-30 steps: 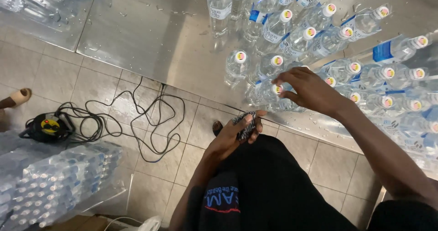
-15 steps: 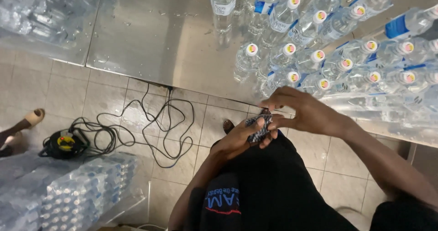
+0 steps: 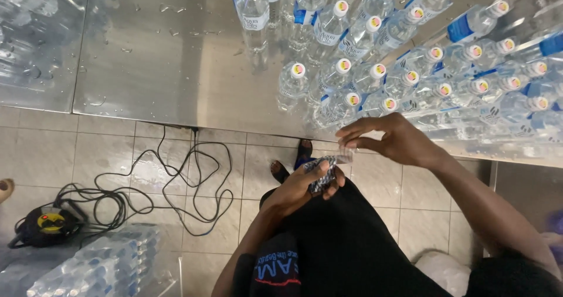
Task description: A worker is manually applying labels or seals to the caps of numerous water bottles arranged on a large metal table in a production facility.
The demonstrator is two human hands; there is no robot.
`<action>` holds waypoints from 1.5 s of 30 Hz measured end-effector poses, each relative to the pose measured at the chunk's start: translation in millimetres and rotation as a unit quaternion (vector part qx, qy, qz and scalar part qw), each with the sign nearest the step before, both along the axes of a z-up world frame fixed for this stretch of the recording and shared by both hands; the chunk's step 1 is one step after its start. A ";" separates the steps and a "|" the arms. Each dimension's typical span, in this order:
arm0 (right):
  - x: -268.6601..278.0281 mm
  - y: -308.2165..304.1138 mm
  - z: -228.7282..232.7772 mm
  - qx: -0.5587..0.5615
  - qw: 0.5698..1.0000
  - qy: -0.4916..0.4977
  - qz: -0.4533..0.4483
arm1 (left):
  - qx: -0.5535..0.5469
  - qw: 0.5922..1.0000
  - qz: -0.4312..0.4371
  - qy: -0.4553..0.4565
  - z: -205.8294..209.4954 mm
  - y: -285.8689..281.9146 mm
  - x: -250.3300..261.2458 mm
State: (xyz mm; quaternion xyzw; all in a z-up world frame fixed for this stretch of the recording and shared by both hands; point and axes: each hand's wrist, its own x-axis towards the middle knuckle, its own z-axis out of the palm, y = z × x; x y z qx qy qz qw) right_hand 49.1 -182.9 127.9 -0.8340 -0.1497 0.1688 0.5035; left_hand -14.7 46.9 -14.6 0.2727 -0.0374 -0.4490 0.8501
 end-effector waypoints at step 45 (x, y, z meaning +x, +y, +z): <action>144.0 -118.5 -48.5 -0.027 0.998 -0.059 0.006 | 0.086 0.983 0.161 0.032 32.3 -53.3 68.1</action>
